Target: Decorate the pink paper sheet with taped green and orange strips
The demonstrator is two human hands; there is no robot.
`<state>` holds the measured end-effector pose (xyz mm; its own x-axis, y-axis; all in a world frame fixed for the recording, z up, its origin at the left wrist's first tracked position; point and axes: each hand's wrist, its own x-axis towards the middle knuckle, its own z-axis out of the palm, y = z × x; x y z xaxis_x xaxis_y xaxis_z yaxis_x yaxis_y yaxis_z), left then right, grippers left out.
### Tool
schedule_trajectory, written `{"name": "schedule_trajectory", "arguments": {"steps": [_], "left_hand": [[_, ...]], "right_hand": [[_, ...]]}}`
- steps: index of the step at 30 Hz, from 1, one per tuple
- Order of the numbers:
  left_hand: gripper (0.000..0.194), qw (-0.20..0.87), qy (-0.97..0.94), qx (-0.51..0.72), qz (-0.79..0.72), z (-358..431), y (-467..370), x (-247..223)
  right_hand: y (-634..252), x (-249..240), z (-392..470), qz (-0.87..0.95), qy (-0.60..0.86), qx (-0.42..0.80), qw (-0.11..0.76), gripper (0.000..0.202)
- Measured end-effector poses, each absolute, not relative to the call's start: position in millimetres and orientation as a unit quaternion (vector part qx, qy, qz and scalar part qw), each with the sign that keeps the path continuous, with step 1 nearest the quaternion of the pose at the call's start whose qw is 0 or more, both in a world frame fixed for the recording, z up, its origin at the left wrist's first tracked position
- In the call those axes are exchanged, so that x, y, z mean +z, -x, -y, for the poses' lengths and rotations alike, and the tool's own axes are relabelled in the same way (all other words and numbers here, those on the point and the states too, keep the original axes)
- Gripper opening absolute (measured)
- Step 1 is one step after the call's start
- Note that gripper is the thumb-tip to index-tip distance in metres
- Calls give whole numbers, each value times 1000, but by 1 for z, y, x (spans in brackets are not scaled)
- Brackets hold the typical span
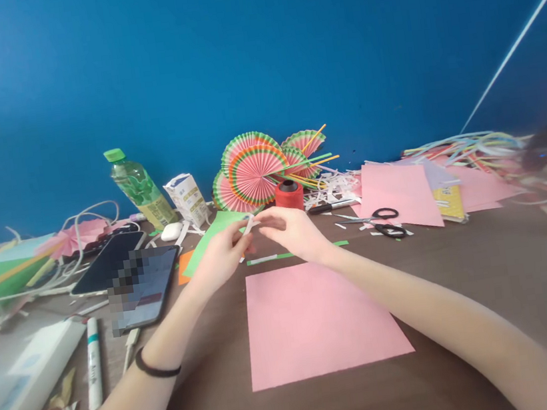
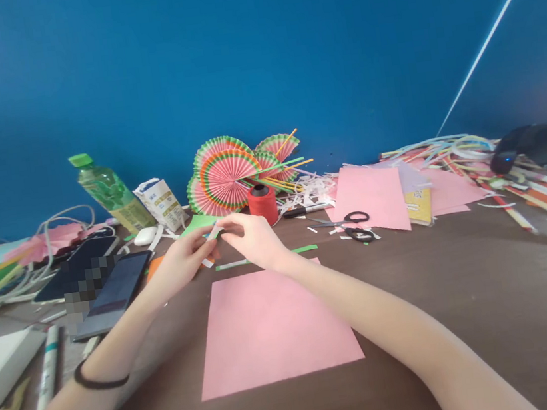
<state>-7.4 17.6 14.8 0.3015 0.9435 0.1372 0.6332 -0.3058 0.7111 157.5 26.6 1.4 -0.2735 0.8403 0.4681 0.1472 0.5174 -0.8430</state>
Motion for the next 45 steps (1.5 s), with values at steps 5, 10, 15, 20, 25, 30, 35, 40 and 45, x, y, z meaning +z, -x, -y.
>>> {"name": "schedule_trajectory", "arguments": {"steps": [5,10,15,20,25,30,35,40,45], "left_hand": [[31,284,-756,249,-535,-11,3,23],[20,318,-749,246,-526,-11,2,23],[19,336,-752,230,-518,-11,2,25],[19,320,-755,234,-522,-10,0,26],[22,298,-754,242,-533,-13,5,21],[36,237,-764,248,-546,-24,17,16],[38,40,-780,137,-609,-31,26,7],[27,-101,-797,90,-589,-33,28,-3],[23,-85,-868,164,-461,-29,11,-8]], "right_hand": [[-161,2,-30,683,357,401,496,3],[-171,8,-32,711,383,367,462,8],[-181,8,-38,733,388,390,401,16],[-187,11,-38,743,324,457,366,13],[-189,18,-33,725,279,518,357,16],[-200,24,-34,682,266,585,349,19],[-206,24,-39,681,349,540,350,20],[-210,19,-44,651,455,502,341,22],[-215,3,-38,645,530,440,331,23]]}}
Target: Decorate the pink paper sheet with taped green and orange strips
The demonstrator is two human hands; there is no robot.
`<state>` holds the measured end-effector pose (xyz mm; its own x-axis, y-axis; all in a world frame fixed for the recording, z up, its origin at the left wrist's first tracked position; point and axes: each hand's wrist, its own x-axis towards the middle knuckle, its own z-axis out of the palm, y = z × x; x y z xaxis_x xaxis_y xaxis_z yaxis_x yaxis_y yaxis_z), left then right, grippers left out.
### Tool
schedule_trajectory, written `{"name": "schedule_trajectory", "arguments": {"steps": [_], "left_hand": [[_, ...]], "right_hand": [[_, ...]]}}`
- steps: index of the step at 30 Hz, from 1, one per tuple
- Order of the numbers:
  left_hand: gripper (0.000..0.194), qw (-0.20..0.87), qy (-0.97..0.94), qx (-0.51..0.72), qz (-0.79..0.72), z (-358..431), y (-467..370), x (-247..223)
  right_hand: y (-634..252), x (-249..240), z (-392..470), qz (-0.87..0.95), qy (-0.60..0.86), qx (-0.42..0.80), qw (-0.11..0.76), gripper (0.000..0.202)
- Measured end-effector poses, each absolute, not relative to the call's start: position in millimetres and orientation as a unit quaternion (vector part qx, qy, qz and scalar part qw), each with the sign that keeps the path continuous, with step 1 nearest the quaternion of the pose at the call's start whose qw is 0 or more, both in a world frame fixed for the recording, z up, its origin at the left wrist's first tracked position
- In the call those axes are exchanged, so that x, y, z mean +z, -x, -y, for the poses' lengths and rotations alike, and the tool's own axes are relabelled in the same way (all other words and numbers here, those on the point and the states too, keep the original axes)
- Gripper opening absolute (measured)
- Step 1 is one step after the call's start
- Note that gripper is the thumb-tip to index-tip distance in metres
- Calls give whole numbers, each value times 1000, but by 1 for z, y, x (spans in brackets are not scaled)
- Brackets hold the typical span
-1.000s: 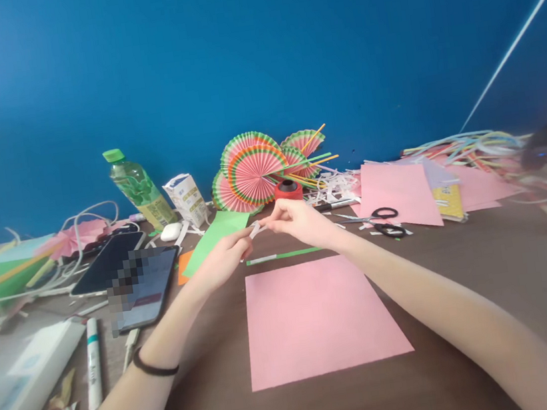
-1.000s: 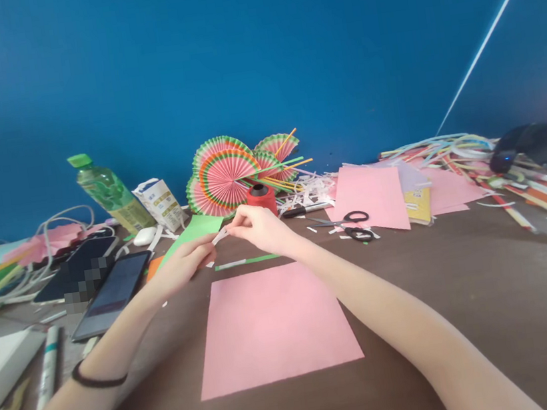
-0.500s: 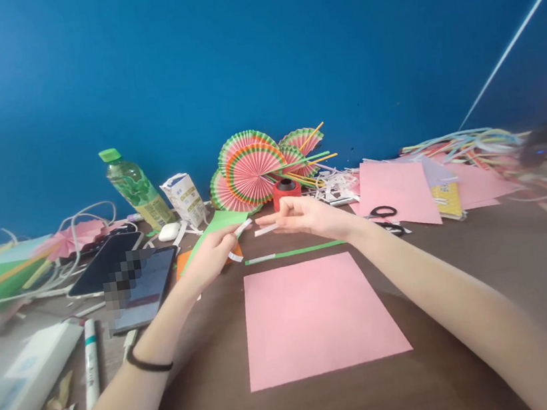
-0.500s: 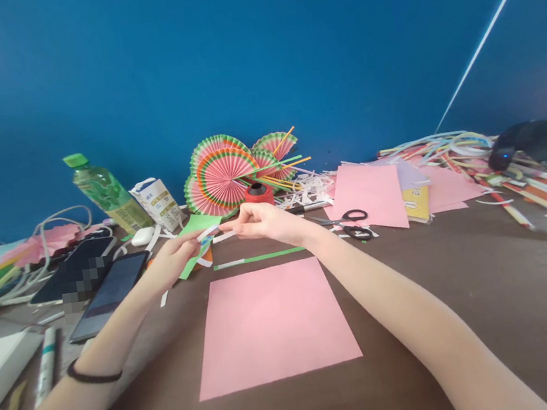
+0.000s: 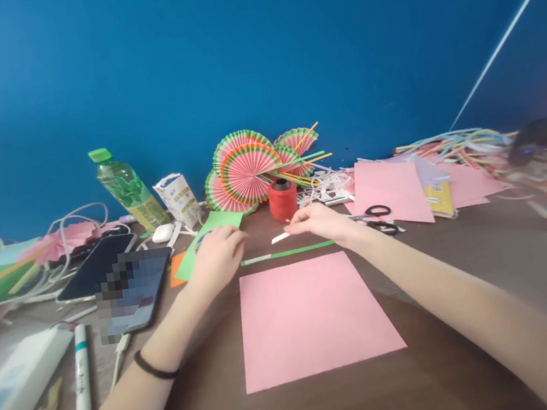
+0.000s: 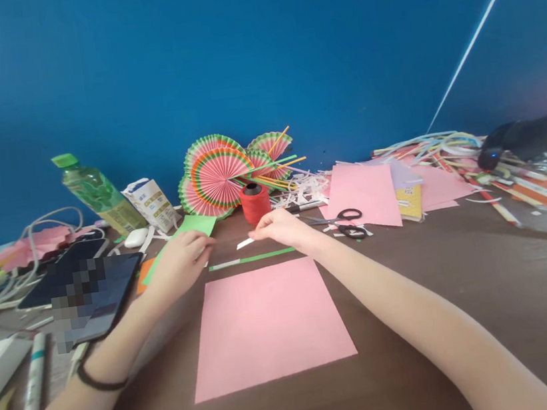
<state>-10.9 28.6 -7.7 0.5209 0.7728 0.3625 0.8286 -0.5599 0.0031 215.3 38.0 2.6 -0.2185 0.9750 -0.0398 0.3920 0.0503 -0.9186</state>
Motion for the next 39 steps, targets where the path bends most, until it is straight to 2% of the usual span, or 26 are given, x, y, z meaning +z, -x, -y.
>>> {"name": "schedule_trajectory", "arguments": {"steps": [3,7,29,39], "left_hand": [[25,-17,889,-204,409,-22,-2,-19],[27,-59,888,-228,395,-16,-11,-34],[38,0,902,-157,402,-9,-15,-36],[36,32,909,-135,394,-7,-17,-36]], "right_hand": [[-215,-13,-30,642,563,400,332,22],[-213,-24,-21,631,594,370,334,21],[-212,-28,-22,663,601,324,307,14],[-211,-28,-22,669,611,316,281,11]]}}
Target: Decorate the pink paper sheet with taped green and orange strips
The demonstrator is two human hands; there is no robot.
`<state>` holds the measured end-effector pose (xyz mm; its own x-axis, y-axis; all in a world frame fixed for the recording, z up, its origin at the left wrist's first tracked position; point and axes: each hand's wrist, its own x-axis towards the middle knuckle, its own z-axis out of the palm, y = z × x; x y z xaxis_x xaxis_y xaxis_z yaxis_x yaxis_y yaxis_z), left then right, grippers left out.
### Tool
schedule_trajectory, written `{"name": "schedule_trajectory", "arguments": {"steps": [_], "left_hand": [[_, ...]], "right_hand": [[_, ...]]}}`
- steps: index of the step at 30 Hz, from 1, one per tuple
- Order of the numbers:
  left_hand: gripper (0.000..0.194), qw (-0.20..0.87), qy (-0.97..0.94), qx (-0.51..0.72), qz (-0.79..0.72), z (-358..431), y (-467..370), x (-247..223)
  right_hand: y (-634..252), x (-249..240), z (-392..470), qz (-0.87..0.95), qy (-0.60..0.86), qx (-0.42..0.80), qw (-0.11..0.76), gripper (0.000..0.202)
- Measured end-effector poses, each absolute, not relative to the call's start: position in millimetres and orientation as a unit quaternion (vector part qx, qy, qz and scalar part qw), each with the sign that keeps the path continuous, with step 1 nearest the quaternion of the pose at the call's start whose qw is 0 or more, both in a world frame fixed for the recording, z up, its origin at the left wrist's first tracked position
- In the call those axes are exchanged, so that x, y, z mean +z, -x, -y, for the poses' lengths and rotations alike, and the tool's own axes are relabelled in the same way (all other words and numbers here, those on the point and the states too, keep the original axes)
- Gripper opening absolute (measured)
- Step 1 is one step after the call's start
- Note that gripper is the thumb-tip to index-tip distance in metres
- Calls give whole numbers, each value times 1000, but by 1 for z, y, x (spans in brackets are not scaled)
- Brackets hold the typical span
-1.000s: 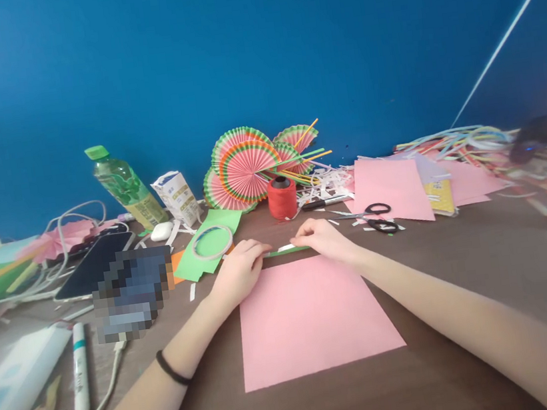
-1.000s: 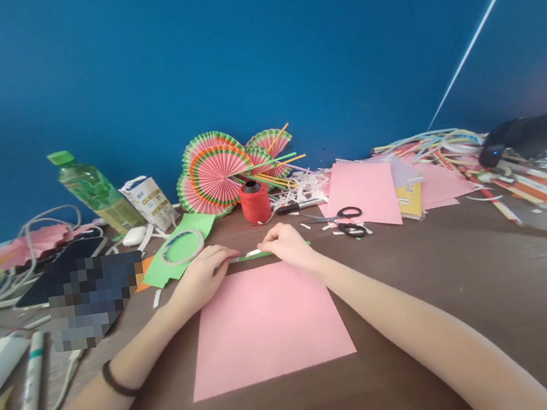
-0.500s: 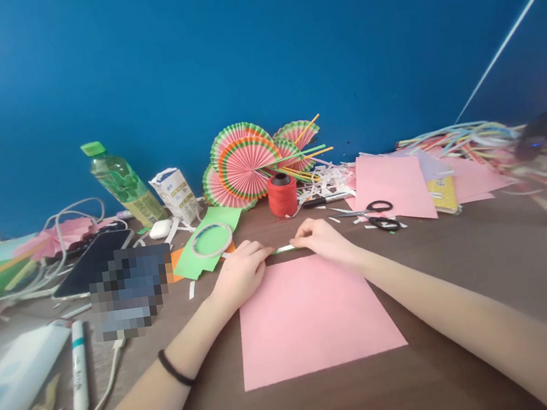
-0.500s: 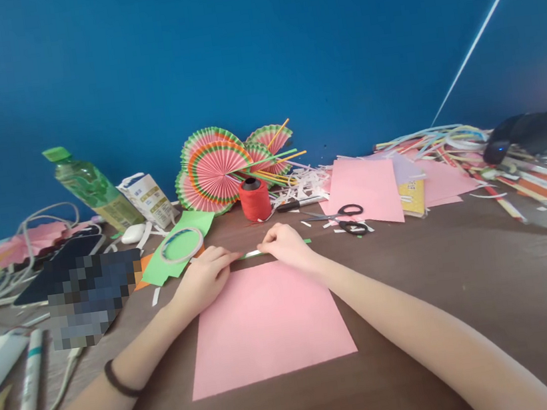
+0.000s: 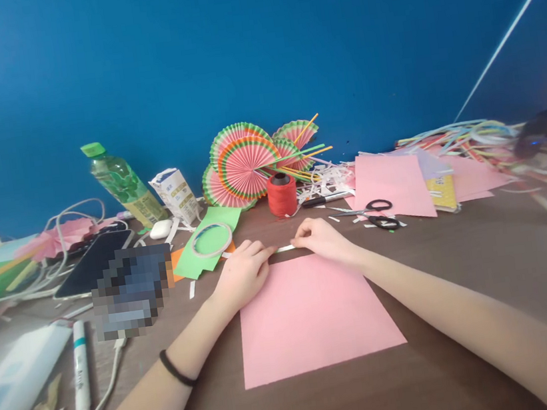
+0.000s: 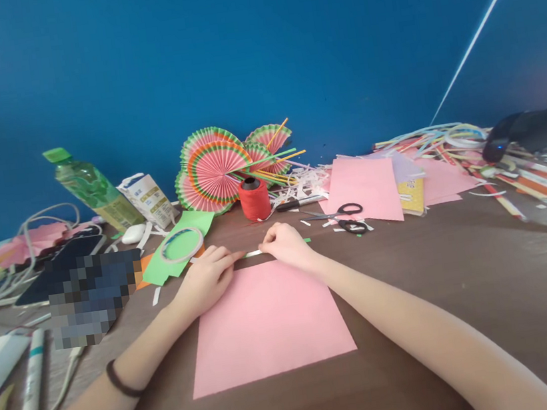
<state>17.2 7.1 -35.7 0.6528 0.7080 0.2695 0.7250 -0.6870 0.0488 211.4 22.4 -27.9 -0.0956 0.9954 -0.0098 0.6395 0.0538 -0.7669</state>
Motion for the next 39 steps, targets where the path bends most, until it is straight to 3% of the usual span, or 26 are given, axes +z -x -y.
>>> {"name": "schedule_trajectory", "arguments": {"steps": [29,39], "left_hand": [[39,73,916,-96,382,-3,-21,-33],[39,81,914,-92,387,-4,-21,-33]], "right_hand": [[-210,-44,-28,705,603,229,295,17],[-209,-31,-24,760,612,118,186,20]]}}
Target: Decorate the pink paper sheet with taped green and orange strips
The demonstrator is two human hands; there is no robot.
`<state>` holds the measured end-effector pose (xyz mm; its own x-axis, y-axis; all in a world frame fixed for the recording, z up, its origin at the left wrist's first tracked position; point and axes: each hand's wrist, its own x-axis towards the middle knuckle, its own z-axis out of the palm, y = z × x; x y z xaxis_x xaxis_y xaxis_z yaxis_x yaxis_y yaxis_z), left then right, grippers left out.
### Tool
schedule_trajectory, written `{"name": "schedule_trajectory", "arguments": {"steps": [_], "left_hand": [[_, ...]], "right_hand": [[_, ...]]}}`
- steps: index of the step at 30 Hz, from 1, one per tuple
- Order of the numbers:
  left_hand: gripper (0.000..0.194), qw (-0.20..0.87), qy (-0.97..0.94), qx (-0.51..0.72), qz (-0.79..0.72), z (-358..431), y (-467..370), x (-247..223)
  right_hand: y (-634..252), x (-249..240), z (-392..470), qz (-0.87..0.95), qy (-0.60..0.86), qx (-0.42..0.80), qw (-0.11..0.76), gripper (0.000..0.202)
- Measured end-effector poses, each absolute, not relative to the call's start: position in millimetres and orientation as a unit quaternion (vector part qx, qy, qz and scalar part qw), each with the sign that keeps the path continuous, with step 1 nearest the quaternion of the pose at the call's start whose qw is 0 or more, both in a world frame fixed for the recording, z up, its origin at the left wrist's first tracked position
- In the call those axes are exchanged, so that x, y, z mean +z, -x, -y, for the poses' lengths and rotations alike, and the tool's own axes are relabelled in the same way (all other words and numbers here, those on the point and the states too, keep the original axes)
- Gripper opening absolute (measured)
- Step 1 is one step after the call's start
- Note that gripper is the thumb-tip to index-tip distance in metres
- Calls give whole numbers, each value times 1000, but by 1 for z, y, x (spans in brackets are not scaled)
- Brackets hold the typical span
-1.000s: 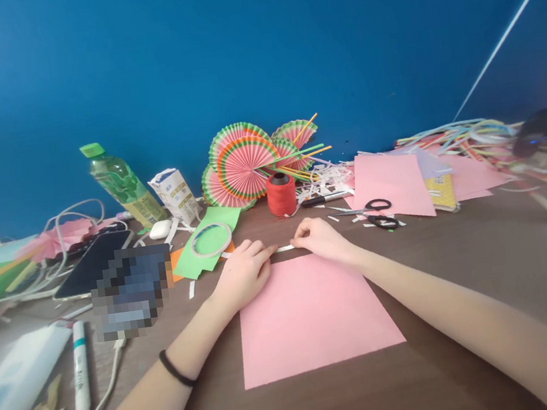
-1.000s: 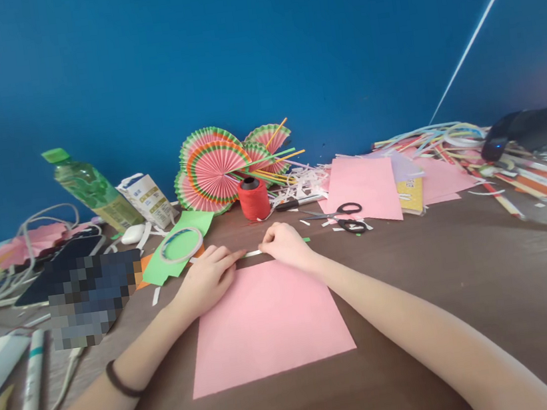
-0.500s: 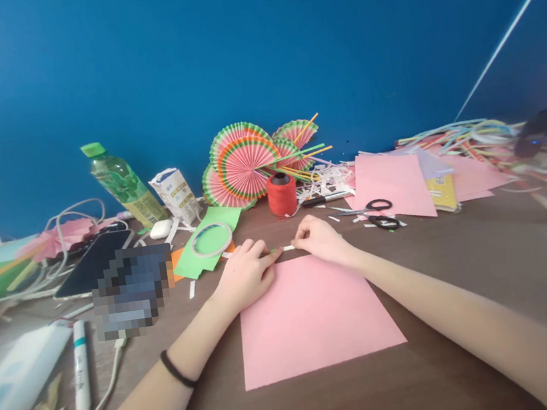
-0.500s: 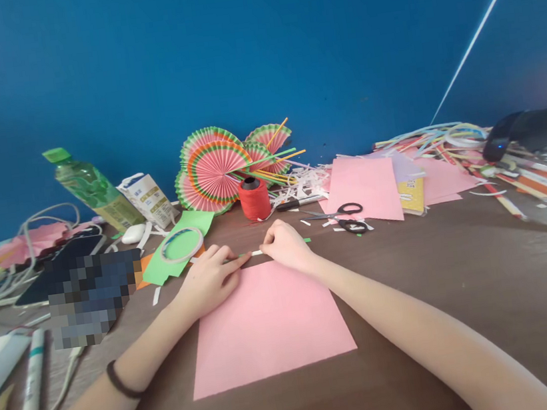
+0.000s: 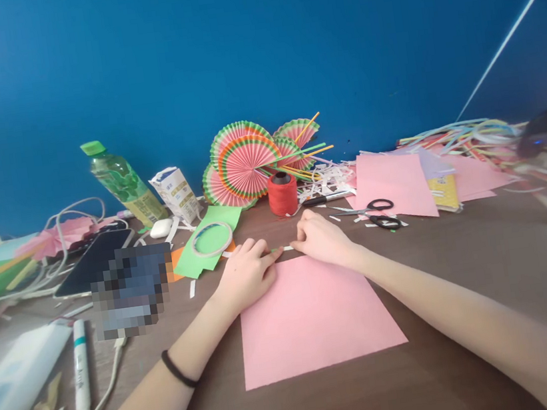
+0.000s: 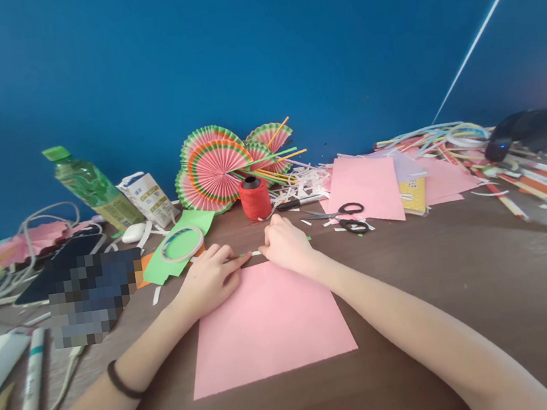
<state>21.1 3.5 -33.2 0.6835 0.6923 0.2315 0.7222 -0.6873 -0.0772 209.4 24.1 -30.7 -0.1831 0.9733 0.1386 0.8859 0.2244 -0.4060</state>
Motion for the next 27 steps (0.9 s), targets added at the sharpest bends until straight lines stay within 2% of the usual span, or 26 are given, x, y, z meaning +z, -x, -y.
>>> {"name": "schedule_trajectory", "arguments": {"steps": [5,14,27], "left_hand": [[39,78,915,-95,385,-3,-21,-33],[40,62,916,-121,378,-4,-19,-36],[40,38,910,-134,390,-3,-18,-34]], "right_hand": [[-219,-34,-29,761,614,132,165,27],[-235,-33,-40,771,582,196,170,22],[-241,-39,-43,811,520,170,208,19]]}}
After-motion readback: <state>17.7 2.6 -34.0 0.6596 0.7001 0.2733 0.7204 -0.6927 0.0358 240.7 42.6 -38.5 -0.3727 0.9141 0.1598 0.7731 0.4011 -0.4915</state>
